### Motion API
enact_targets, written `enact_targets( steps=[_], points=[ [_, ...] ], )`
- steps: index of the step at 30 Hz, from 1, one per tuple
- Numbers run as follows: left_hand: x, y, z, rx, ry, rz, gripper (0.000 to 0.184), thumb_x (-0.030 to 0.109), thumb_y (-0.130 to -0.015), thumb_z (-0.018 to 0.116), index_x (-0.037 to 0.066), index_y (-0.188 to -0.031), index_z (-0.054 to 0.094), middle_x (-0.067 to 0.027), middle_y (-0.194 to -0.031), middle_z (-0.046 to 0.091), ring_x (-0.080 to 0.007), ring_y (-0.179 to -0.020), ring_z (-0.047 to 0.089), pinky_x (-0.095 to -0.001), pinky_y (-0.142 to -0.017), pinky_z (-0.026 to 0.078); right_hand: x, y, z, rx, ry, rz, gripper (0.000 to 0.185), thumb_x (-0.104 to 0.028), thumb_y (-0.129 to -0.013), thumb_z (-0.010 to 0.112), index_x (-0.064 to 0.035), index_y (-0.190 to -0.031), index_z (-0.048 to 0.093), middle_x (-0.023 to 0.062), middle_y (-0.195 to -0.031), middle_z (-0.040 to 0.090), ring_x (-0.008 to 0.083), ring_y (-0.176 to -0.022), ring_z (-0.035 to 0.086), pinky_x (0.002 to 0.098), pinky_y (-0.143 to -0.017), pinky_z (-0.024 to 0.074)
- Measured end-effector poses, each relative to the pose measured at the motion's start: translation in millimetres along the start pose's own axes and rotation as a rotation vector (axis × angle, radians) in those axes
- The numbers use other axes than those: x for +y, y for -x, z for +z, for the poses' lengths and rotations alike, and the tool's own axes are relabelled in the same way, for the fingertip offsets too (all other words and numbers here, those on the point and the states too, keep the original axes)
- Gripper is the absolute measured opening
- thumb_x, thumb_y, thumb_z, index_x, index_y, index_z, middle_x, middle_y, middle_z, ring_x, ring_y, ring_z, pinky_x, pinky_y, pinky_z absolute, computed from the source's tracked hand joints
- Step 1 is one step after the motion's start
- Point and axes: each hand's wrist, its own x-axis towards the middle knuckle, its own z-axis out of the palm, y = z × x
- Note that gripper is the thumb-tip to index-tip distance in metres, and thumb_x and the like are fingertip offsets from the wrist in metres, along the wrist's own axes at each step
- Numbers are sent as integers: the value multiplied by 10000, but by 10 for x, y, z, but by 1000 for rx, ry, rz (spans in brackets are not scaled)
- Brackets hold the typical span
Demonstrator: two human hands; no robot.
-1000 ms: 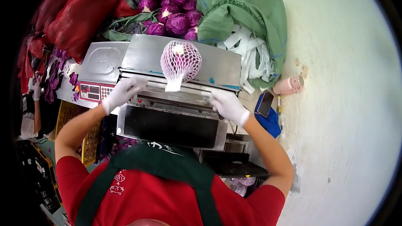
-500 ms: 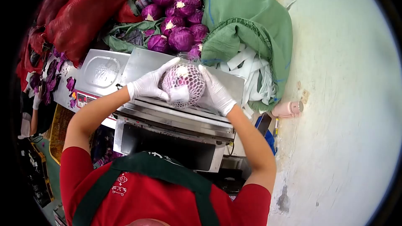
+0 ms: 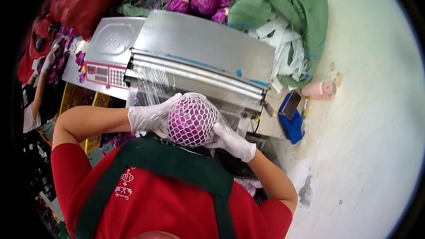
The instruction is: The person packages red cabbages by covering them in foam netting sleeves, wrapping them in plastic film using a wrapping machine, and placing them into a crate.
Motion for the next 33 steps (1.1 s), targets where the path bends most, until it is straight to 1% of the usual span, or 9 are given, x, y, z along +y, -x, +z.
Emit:
enact_targets(
  steps=[9, 11, 14, 17, 20, 24, 27, 30, 33],
  points=[
    [-442, 160, -23, 150, -28, 7, 766, 641, -901, 426, 118, -1451, 315, -181, -1379, 452, -266, -1230, 491, -393, -1008, 419, 617, -3, -15, 50, -210, 13, 746, -551, -930, 453, -123, -1476, 179, 123, -1426, 391, 295, -1251, 469, 436, -1028, 398],
    [-741, 303, -59, 277, -546, 469, 714, 454, -909, 574, 85, -1453, 294, -173, -1365, 466, -242, -1199, 510, -356, -1011, 413, 756, 77, -97, 75, -313, 14, 722, -524, -941, 447, -78, -1459, 215, 130, -1407, 411, 285, -1232, 485, 422, -1022, 404],
    [-1078, 606, 20, 966, -854, 619, 250, 253, -856, 664, 24, -955, 687, -117, -733, 663, -162, -698, 652, -302, -659, 501, 831, 264, 22, 251, -356, -27, 658, -459, -964, 432, -2, -1417, 295, 146, -1357, 455, 261, -1196, 510, 392, -1011, 414],
    [-1283, 486, -113, 971, -509, 917, 283, 233, -979, 501, 10, -851, 620, -37, -678, 605, -111, -566, 538, -245, -553, 440, 1005, 414, 297, 560, 519, -309, 447, -304, -985, 444, 32, -1276, 488, 132, -1063, 624, 187, -1007, 611, 313, -911, 475],
    [-1042, 390, 137, 979, -187, 960, 326, 280, -1006, 445, 67, -784, 552, 44, -550, 460, -58, -450, 403, -216, -440, 326, 1070, 337, 280, 702, 266, -319, 349, -283, -993, 458, 19, -985, 632, 41, -721, 619, 111, -672, 604, 237, -642, 494],
    [-1048, 370, 102, 682, 437, 849, 300, 330, -996, 453, 118, -811, 557, 61, -539, 385, -41, -401, 305, -205, -392, 231, 948, 513, 165, 712, -296, -329, 388, -325, -1003, 447, -11, -843, 610, -45, -540, 415, 51, -444, 368, 208, -440, 324],
    [-1415, 374, 35, 822, 572, 568, 279, 333, -989, 456, 130, -815, 533, 60, -558, 398, -58, -386, 287, -223, -375, 231, 1361, 654, -154, 616, -528, -247, 400, -344, -1005, 436, -28, -801, 574, -63, -510, 328, 39, -421, 303, 218, -410, 257],
    [-1778, 109, -288, 954, 349, 302, 249, 302, -981, 450, 110, -874, 567, -1, -672, 556, -110, -527, 503, -258, -464, 403, 1850, 598, -251, 797, -371, -25, 391, -365, -989, 467, -45, -793, 576, -72, -509, 306, 39, -392, 250, 228, -388, 235],
    [-2148, -716, -891, 779, -406, 78, 247, 303, -967, 471, 102, -1026, 602, -39, -859, 649, -147, -745, 606, -285, -648, 487, 2564, -38, -584, 772, 251, -123, 389, -386, -989, 434, -54, -900, 614, -18, -684, 529, 130, -580, 490, 293, -536, 401]
  ],
)
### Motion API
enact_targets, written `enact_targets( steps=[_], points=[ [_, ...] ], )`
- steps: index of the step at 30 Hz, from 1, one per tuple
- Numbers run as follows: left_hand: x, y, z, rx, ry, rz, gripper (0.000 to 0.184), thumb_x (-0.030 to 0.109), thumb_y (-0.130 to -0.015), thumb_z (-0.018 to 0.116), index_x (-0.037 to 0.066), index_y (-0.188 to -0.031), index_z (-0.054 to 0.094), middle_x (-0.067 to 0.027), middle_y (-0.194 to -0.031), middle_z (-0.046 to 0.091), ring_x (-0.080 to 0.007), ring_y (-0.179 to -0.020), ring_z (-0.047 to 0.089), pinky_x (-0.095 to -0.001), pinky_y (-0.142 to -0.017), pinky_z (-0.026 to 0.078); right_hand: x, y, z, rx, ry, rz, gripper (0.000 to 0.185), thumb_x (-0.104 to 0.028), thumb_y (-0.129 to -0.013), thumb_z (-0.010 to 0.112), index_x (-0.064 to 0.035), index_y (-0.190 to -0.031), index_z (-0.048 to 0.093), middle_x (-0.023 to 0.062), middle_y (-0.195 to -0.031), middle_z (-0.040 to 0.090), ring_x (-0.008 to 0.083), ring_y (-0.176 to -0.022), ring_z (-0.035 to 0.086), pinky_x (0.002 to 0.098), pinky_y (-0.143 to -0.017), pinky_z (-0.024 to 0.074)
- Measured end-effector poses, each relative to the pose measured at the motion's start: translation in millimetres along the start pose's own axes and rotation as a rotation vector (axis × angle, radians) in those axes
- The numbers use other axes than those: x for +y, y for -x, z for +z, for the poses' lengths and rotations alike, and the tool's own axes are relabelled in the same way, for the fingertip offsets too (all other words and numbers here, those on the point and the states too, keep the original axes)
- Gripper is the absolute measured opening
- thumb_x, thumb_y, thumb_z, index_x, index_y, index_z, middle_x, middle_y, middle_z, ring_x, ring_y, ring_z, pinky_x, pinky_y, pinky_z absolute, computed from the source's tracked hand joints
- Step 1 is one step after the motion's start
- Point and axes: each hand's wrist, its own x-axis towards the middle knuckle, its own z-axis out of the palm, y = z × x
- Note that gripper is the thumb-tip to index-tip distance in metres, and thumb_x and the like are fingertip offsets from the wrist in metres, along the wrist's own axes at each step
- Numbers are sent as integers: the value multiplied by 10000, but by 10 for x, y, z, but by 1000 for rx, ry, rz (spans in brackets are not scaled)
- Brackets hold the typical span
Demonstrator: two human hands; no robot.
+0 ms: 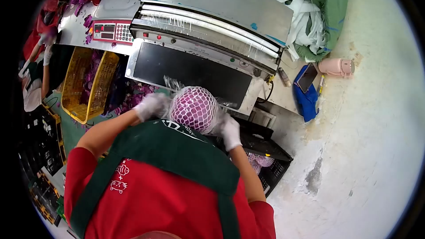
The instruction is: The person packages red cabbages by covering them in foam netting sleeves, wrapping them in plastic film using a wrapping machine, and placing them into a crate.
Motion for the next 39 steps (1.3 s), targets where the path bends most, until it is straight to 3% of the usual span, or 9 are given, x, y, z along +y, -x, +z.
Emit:
enact_targets(
  steps=[3, 8, 12, 16, 18, 22, 24, 26, 39],
  points=[
    [224, -311, 544, -308, 457, 100, 237, 185, -967, 483, 65, -1122, 616, -25, -950, 666, -132, -806, 606, -305, -712, 491, 78, -317, 558, -135, -242, 184, 416, -391, -1006, 335, -93, -1148, 588, 36, -1134, 628, 228, -1026, 583, 368, -884, 467],
    [881, 236, 525, -423, 911, -240, 363, 202, -1022, 308, 44, -1275, 514, -62, -1248, 584, -170, -1123, 545, -304, -1059, 370, -53, -226, 677, -297, -960, 120, 404, -216, -997, 273, -14, -1208, 552, 110, -1167, 626, 210, -1042, 614, 360, -914, 508],
    [469, -238, 489, -906, 1109, 422, 202, 134, -988, 405, 50, -983, 589, -11, -978, 639, -128, -871, 588, -336, -813, 480, -991, 165, 756, -261, -721, -162, 252, -164, -976, 349, -53, -905, 563, 32, -854, 601, 149, -775, 597, 319, -708, 506],
    [1580, 646, 10, 251, -332, 1468, 119, 84, -919, 517, 70, -809, 562, -86, -826, 599, -195, -713, 556, -326, -624, 425, -1613, 379, 812, -568, -549, -316, 193, -131, -959, 493, -46, -1123, 548, 37, -1074, 593, 120, -979, 579, 281, -869, 474],
    [1941, 897, -89, -58, -285, 1698, 117, 149, -887, 583, 49, -828, 604, -104, -861, 608, -260, -791, 579, -359, -739, 454, -1714, 621, 937, -703, -744, -154, 311, -116, -947, 512, -42, -1249, 521, 57, -1177, 581, 131, -1096, 560, 290, -953, 456],
    [1786, 969, -113, -1046, -22, 801, 226, 271, -858, 641, 53, -895, 597, -79, -1024, 596, -162, -884, 563, -310, -778, 463, -1533, 722, 1312, -378, -661, -388, 213, -233, -965, 501, -92, -1108, 574, 81, -1053, 594, 149, -1059, 552, 336, -925, 460],
    [1728, 914, -213, -951, -50, 720, 333, 341, -847, 659, 38, -960, 578, -55, -972, 572, -145, -859, 548, -298, -764, 459, -1260, 612, 1393, -37, 138, -912, 310, -331, -979, 482, -100, -1178, 536, 78, -1083, 574, 165, -1055, 547, 344, -926, 453],
    [1719, 1047, -106, -769, 112, 508, 296, 279, -897, 617, 30, -1050, 573, -12, -822, 529, -98, -752, 518, -238, -697, 437, -1389, 1066, 1280, -309, -1098, -228, 400, -388, -1000, 412, -115, -1289, 458, 72, -1201, 536, 172, -1128, 511, 336, -960, 434],
    [1444, 899, 1715, -626, 31, 464, 242, 208, -956, 547, 55, -1139, 588, -11, -796, 599, -68, -640, 498, -197, -586, 393, 739, 2375, -130, 509, -998, -767, 355, -130, -962, 418, 64, -1246, 503, 150, -1256, 568, 212, -1144, 553, 350, -1001, 447]
  ],
)
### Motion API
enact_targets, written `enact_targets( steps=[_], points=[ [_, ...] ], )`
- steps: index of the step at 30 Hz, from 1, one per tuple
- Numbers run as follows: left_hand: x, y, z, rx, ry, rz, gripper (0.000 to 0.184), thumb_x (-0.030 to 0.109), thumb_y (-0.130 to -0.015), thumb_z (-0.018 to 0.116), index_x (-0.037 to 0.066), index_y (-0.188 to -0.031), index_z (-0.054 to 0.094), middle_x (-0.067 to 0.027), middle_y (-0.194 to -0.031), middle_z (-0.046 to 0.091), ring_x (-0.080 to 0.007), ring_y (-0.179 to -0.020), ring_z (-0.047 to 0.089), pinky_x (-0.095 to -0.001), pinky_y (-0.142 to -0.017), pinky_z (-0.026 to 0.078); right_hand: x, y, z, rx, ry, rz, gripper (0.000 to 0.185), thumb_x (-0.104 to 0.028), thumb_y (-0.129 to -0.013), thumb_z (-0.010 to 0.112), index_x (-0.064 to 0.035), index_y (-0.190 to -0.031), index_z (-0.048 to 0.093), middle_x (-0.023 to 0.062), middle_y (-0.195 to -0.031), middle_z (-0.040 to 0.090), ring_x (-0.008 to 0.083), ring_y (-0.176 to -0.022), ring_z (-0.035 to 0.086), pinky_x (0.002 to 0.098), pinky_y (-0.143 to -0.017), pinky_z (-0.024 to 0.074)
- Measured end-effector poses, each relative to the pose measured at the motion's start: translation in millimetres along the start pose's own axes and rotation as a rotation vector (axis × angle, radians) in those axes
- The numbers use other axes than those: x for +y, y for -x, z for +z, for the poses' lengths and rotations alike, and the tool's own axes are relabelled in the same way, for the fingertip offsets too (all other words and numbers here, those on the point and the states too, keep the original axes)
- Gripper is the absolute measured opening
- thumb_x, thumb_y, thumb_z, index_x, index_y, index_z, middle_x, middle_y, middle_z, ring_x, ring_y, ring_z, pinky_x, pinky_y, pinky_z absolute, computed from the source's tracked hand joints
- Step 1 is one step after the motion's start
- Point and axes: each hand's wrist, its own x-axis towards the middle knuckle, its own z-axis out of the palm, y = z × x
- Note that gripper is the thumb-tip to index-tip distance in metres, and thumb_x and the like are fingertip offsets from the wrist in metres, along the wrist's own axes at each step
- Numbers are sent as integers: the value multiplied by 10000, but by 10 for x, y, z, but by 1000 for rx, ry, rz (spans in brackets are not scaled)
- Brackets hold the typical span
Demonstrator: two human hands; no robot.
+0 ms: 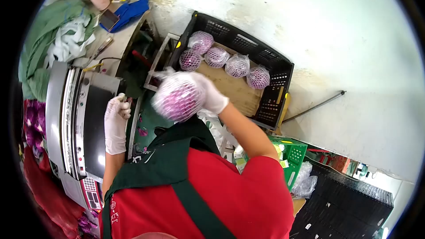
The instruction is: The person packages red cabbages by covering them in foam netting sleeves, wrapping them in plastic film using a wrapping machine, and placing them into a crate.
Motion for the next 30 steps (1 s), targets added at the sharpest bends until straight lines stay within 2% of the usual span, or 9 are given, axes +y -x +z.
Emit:
enact_targets(
  steps=[4, 5, 9, 11, 16, 19, 23, 25, 30],
  points=[
    [-397, -212, 368, -82, -183, -126, 240, 240, -963, 543, 43, -1083, 612, -25, -754, 607, -75, -621, 522, -202, -583, 410, -13, 381, -1248, 336, -317, 174, 386, -157, -982, 320, 33, -1278, 480, 169, -1229, 577, 255, -1124, 575, 406, -970, 482],
    [-463, -236, 478, -113, -213, -152, 240, 243, -966, 538, 47, -1080, 615, -28, -758, 613, -76, -623, 530, -204, -588, 417, 32, 432, -1449, 462, -650, 300, 396, -165, -984, 303, 14, -1291, 476, 172, -1232, 573, 268, -1130, 573, 429, -967, 483],
    [-681, -336, 778, -92, -364, -300, 242, 276, -973, 521, 83, -1082, 620, -18, -797, 645, -74, -654, 569, -209, -637, 457, 439, 454, -1999, 521, -678, 151, 412, -226, -972, 312, -29, -1282, 499, 159, -1244, 566, 281, -1157, 550, 477, -988, 453],
    [-755, -386, 840, -79, -391, -325, 239, 278, -972, 522, 90, -1079, 622, -12, -797, 644, -73, -657, 569, -210, -638, 457, 731, 381, -2245, 737, -741, 192, 446, -309, -938, 368, -36, -1258, 517, 136, -1257, 561, 285, -1174, 525, 490, -1006, 423],
    [-827, -448, 899, -55, -427, -357, 226, 277, -966, 528, 106, -1076, 627, 4, -793, 637, -70, -664, 566, -215, -635, 457, 1213, 455, -2405, 641, -903, -68, 473, -332, -920, 338, -84, -1280, 518, 110, -1288, 553, 303, -1203, 495, 515, -1027, 377],
    [-902, -460, 925, -5, -424, -386, 230, 281, -962, 535, 105, -1077, 627, 3, -794, 636, -68, -665, 565, -215, -634, 456, 1222, 345, -2440, 969, -912, 158, 451, -258, -930, 298, -25, -1241, 527, 148, -1267, 556, 309, -1183, 507, 481, -1017, 399],
    [-932, -375, 977, 2, -421, -397, 250, 289, -970, 518, 100, -1101, 617, 1, -802, 633, -70, -658, 567, -209, -629, 453, 1191, 298, -2581, 755, -960, 72, 466, -262, -936, 268, -45, -1260, 524, 167, -1276, 546, 334, -1190, 498, 494, -1016, 400],
    [-947, -324, 946, 6, -428, -408, 263, 289, -975, 505, 95, -1122, 607, -3, -824, 633, -72, -691, 569, -208, -653, 448, 871, 268, -2466, 636, -958, 25, 529, -343, -857, 384, -48, -1276, 514, 160, -1271, 543, 336, -1187, 498, 534, -1030, 372],
    [-1158, -467, 1131, -226, -701, -227, 239, 160, -953, 522, 39, -1149, 583, -38, -911, 638, -96, -819, 596, -237, -764, 479, 1098, 176, -2615, 807, -979, -155, 520, -353, -840, 394, -88, -1265, 536, 123, -1262, 554, 314, -1185, 502, 528, -1022, 377]
  ],
)
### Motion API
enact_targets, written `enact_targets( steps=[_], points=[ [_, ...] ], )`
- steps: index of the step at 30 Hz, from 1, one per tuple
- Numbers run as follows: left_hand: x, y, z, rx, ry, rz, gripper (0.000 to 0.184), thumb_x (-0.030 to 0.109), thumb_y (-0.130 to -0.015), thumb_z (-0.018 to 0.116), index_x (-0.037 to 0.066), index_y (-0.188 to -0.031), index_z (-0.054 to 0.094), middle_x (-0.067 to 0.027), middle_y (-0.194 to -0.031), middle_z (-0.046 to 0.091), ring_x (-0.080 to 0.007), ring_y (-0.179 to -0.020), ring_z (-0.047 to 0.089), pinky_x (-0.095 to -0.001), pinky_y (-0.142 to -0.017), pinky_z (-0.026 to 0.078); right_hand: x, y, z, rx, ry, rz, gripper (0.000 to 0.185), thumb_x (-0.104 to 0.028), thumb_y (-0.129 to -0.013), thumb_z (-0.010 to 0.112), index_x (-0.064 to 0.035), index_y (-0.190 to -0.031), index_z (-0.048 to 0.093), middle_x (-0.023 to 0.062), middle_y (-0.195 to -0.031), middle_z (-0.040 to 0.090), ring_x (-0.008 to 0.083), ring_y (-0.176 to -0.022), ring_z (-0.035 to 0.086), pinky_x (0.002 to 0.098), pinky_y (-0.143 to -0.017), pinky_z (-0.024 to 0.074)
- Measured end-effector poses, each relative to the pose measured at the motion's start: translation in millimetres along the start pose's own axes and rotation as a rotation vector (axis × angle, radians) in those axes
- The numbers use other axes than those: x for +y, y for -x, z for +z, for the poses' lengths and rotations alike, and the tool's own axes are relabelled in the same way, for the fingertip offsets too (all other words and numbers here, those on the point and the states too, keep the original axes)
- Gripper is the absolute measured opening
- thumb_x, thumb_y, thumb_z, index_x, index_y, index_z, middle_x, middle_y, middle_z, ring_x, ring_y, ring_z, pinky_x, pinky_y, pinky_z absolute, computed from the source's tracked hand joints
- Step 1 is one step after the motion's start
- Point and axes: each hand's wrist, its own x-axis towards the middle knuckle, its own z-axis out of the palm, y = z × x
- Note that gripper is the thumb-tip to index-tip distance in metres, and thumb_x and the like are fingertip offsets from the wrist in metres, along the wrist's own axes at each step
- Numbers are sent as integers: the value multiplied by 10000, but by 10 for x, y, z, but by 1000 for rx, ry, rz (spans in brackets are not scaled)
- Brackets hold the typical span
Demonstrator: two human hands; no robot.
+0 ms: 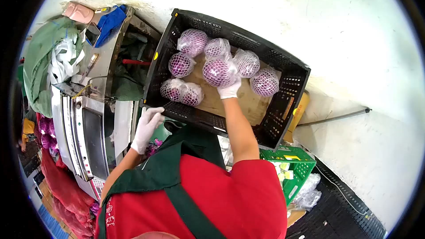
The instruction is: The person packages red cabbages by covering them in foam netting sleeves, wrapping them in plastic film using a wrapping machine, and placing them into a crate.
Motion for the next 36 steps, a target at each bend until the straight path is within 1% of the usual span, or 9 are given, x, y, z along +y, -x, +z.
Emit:
enact_targets(
  steps=[4, 6, 10, 15, 21, 24, 27, 30, 36],
  points=[
    [1, -328, 252, -112, -89, 106, 254, 84, -933, 530, -7, -1167, 565, -55, -995, 624, -116, -907, 604, -251, -822, 484, 295, -170, -486, 140, 136, -125, 499, -405, -886, 370, -143, -1279, 531, 98, -1276, 552, 286, -1182, 509, 517, -998, 396],
    [58, -305, 292, -133, -54, 109, 258, 78, -931, 531, -9, -1172, 562, -54, -995, 622, -117, -913, 601, -252, -828, 482, 338, -145, -674, 521, 727, 33, 516, -474, -916, 353, -175, -1306, 508, 85, -1306, 538, 264, -1196, 500, 496, -981, 412],
    [113, -157, 145, -97, -18, 111, 272, 79, -916, 554, 15, -1180, 573, -32, -946, 618, -100, -878, 583, -252, -821, 472, 108, -99, -495, 270, 229, 199, 600, -558, -908, 303, -197, -1364, 449, 89, -1369, 485, 311, -1243, 463, 524, -1021, 366],
    [29, 275, -254, 45, 111, 90, 281, 81, -951, 509, 4, -1219, 545, -61, -1023, 630, -115, -916, 595, -272, -855, 478, 473, -66, -59, 430, 476, 179, 678, -623, -863, 323, -178, -1361, 443, 88, -1332, 506, 299, -1242, 454, 583, -1020, 323],
    [-256, 702, -668, 183, 283, 134, 233, 97, -941, 530, 9, -1151, 584, -43, -1002, 632, -107, -882, 596, -255, -827, 480, 208, 118, -6, 109, 751, 133, 434, -288, -904, 507, -69, -1278, 526, 45, -1187, 582, 188, -1072, 549, 340, -904, 467],
    [-366, 926, -884, 361, 237, 212, 259, 154, -932, 566, 27, -1157, 589, -41, -1004, 638, -115, -905, 600, -268, -832, 486, 425, 419, 315, 371, 1346, -486, 443, -207, -838, 627, 76, -1172, 559, 126, -1056, 622, 216, -914, 585, 347, -819, 498],
    [-432, 1209, -1215, 478, 221, 232, 277, 158, -935, 574, 38, -1184, 580, -39, -1038, 638, -110, -925, 595, -270, -840, 482, 1108, 860, 1071, -258, 2144, -1065, 434, -61, -858, 521, 28, -1282, 488, 221, -1275, 505, 336, -1168, 466, 440, -1014, 364],
    [-524, 1438, -1559, 567, 354, 412, 281, 139, -946, 566, 43, -1210, 562, -36, -1041, 636, -91, -944, 585, -264, -835, 477, 2133, 1020, 1607, -835, 1982, -888, 425, -33, -860, 489, 5, -1283, 496, 206, -1287, 469, 333, -1226, 399, 441, -1058, 295],
    [-732, 2208, -2851, 914, 330, 657, 265, 106, -897, 622, 36, -1152, 604, -70, -1151, 631, -127, -1016, 598, -281, -897, 477, 3815, 872, 2072, -762, 1841, -473, 315, -133, -962, 413, 25, -1192, 559, 148, -1186, 571, 253, -1112, 517, 348, -996, 375]
  ],
)
